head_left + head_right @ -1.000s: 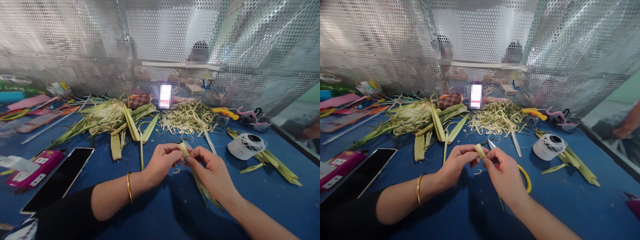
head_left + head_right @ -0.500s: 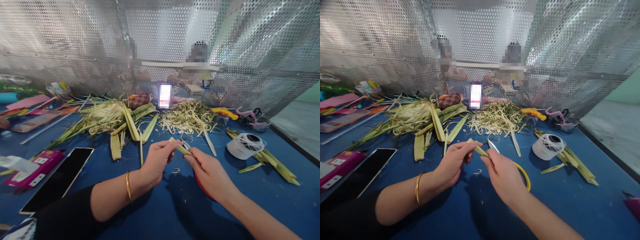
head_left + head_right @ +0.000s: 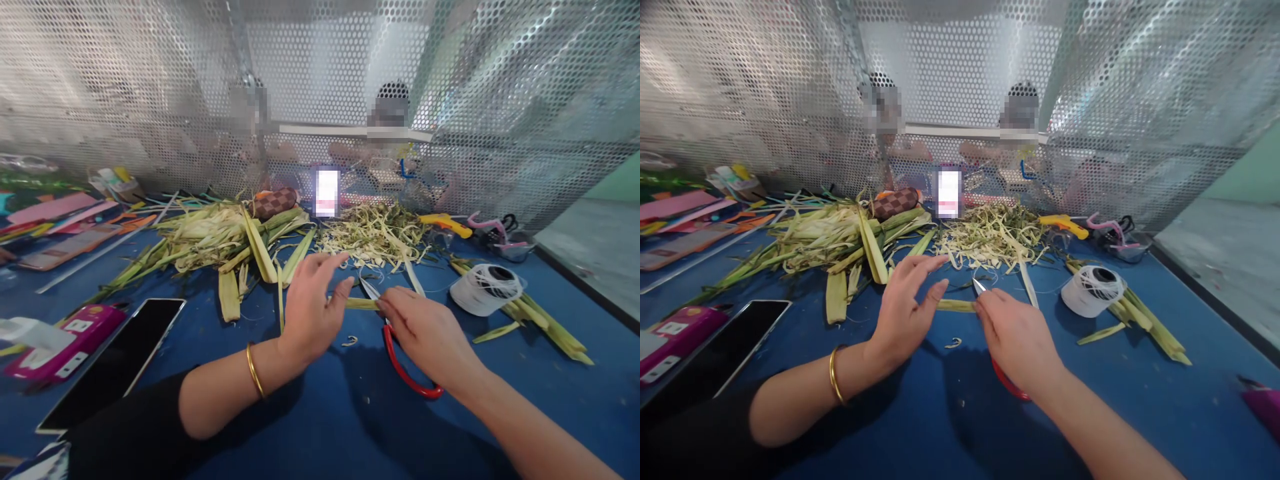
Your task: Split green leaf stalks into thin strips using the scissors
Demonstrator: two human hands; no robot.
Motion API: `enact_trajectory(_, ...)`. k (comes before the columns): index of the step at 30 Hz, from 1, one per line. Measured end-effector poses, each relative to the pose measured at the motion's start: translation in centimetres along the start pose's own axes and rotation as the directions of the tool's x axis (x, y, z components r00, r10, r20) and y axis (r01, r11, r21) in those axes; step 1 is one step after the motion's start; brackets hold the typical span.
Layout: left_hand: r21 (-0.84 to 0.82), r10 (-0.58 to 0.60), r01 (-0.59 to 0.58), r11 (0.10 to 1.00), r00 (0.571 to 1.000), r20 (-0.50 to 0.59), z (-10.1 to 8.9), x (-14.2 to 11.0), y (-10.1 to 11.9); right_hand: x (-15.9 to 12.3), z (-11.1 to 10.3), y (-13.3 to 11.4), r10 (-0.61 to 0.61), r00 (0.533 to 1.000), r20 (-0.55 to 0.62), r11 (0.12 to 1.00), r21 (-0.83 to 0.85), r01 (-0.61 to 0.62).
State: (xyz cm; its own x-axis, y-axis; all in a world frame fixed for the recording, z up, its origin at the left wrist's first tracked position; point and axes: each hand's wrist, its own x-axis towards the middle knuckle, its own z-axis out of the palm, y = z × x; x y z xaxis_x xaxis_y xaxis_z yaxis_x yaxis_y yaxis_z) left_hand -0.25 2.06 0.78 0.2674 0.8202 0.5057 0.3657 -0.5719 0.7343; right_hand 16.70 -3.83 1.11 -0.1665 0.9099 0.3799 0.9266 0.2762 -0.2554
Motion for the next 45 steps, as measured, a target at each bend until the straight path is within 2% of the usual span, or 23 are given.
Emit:
enact_trajectory(2, 0.133, 0.210, -0.235, 0.963, 0.962, 0.176, -0.2, -0.2, 0.3, -0.1, 0.5, -0.3, -0.020, 1.000, 0.020, 1.000, -0.002, 0.020)
enact_trajectory(5, 0.227, 0.089, -0.216, 0.949, 0.881, 0.466, -0.2, -0.5, 0.7, -0.2, 1.1, -0.6, -0.027, 0.999, 0.036, 0.999, 0.018, 0.026)
enact_trajectory(7, 0.294, -0.011, -0.200, 0.935, 0.810, 0.586, -0.2, -0.5, 0.9, -0.1, 1.0, -0.6, -0.007, 0.998, 0.068, 0.998, 0.062, 0.003)
enact_trajectory(9, 0.339, -0.046, -0.240, 0.909, 0.754, 0.655, -0.4, -0.2, 1.0, 0.1, 0.4, -0.2, 0.021, 0.988, 0.151, 0.993, 0.112, -0.038)
enact_trajectory(12, 0.334, -0.057, -0.256, 0.907, 0.711, 0.701, -0.7, 0.4, 1.1, 0.5, -1.5, 1.3, 0.049, 0.956, 0.290, 0.975, 0.192, -0.108)
enact_trajectory(14, 0.266, -0.073, -0.159, 0.951, 0.720, 0.690, -0.7, 0.7, 1.0, 0.8, -2.7, 2.7, 0.092, 0.953, 0.289, 0.945, 0.276, -0.175)
enact_trajectory(16, 0.144, -0.103, 0.012, 0.990, 0.754, 0.649, -0.7, 0.9, 0.7, 1.0, -3.4, 4.3, 0.261, 0.950, 0.174, 0.856, 0.414, -0.311)
enact_trajectory(18, -0.011, -0.158, 0.206, 0.979, 0.783, 0.601, -0.5, 1.0, 0.6, 1.3, -3.4, 5.6, 0.503, 0.863, -0.050, 0.668, 0.656, -0.351)
enact_trajectory(20, -0.160, -0.228, 0.384, 0.910, 0.783, 0.579, -0.3, 0.9, 0.6, 1.6, -2.9, 5.9, 0.658, 0.739, -0.143, 0.480, 0.836, -0.265)
enact_trajectory(21, -0.221, -0.266, 0.463, 0.859, 0.770, 0.580, -0.2, 0.9, 0.7, 1.6, -2.4, 5.6, 0.677, 0.728, -0.107, 0.408, 0.878, -0.251)
enact_trajectory(22, -0.269, -0.298, 0.531, 0.803, 0.750, 0.590, -0.1, 0.7, 0.8, 1.7, -1.9, 5.0, 0.659, 0.752, -0.020, 0.349, 0.893, -0.283)
enact_trajectory(25, -0.339, -0.337, 0.659, 0.671, 0.679, 0.652, 0.4, 0.1, 1.1, 1.4, 0.0, 2.1, 0.446, 0.843, 0.300, 0.235, 0.870, -0.434)
enact_trajectory(27, -0.343, -0.318, 0.689, 0.638, 0.642, 0.697, 0.6, -0.3, 1.1, 1.2, 1.1, 0.3, 0.347, 0.860, 0.374, 0.153, 0.882, -0.445)
enact_trajectory(30, -0.323, -0.254, 0.673, 0.666, 0.611, 0.749, 0.7, -0.8, 0.9, 1.1, 1.8, -0.3, 0.402, 0.836, 0.372, 0.083, 0.895, -0.438)
enact_trajectory(32, -0.292, -0.254, 0.678, 0.675, 0.584, 0.771, 0.8, -0.8, 0.8, 1.4, 1.4, 1.0, 0.506, 0.807, 0.305, 0.108, 0.906, -0.410)
enact_trajectory(33, -0.281, -0.278, 0.701, 0.655, 0.570, 0.773, 0.8, -0.8, 0.8, 1.5, 1.0, 2.1, 0.563, 0.791, 0.237, 0.168, 0.905, -0.391)
enact_trajectory(35, -0.287, -0.364, 0.774, 0.564, 0.545, 0.756, 0.8, -0.6, 0.6, 1.8, 0.2, 4.4, 0.659, 0.751, 0.035, 0.409, 0.822, -0.397)
enact_trajectory(36, -0.301, -0.414, 0.811, 0.502, 0.531, 0.740, 0.9, -0.5, 0.5, 1.8, -0.1, 5.5, 0.662, 0.747, -0.065, 0.587, 0.664, -0.463)
enact_trajectory(37, -0.316, -0.458, 0.839, 0.443, 0.515, 0.724, 1.0, -0.4, 0.4, 1.8, -0.3, 6.5, 0.602, 0.793, -0.092, 0.755, 0.389, -0.528)
enact_trajectory(38, -0.331, -0.493, 0.857, 0.395, 0.502, 0.711, 1.1, -0.3, 0.3, 1.7, -0.3, 7.2, 0.553, 0.830, -0.074, 0.833, 0.086, -0.547)
enact_trajectory(39, -0.345, -0.518, 0.867, 0.359, 0.492, 0.699, 1.1, -0.3, 0.2, 1.6, -0.2, 7.7, 0.532, 0.847, -0.020, 0.834, -0.160, -0.528)
enact_trajectory(41, -0.368, -0.539, 0.874, 0.318, 0.486, 0.688, 1.3, -0.2, 0.1, 1.2, 0.3, 8.1, 0.530, 0.845, 0.066, 0.793, -0.392, -0.466)
enact_trajectory(45, -0.382, -0.542, 0.877, 0.290, 0.480, 0.689, 1.3, -0.3, 0.2, 1.0, 0.7, 8.0, 0.549, 0.830, 0.098, 0.784, -0.404, -0.471)
